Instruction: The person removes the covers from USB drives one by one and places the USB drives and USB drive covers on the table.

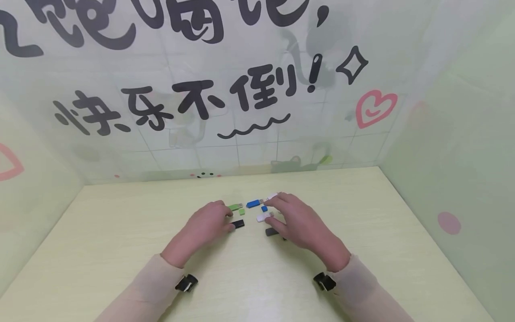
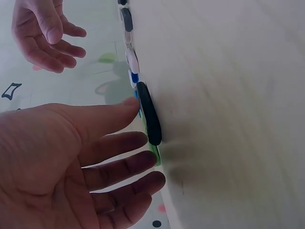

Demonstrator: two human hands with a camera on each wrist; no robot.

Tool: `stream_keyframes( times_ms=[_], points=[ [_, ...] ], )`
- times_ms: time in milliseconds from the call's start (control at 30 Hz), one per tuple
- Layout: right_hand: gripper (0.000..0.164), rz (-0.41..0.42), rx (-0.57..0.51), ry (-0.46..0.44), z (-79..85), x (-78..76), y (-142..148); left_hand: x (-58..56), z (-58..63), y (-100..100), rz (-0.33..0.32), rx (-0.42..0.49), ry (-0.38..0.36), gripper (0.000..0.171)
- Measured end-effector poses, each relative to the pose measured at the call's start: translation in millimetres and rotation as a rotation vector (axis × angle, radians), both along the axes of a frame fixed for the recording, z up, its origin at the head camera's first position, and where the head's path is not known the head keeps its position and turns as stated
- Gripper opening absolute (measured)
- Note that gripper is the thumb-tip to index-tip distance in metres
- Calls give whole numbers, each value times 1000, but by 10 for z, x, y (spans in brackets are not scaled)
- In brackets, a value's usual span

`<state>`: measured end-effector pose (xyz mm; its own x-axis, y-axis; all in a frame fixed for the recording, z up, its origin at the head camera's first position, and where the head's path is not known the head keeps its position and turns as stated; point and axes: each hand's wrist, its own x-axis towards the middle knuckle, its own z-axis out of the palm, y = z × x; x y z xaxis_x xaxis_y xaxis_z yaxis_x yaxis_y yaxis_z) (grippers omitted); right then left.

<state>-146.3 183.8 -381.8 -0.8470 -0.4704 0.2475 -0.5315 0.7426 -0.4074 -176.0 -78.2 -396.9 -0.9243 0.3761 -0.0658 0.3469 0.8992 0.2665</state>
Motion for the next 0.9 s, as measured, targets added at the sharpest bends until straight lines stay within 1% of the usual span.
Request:
stream_keyframes(
  times_ms=[233,467,900],
  points=[
    [42,7,-11,15,-3,11,11,5,-28,17,0,2,-11,15],
    [42,8,-14,21,-3,13,13,10,-32,33,-3,4,-22,12],
    [41,18,-16,27,-5,19,-12,20,-24,38,-5,31,-26,15]
  ],
)
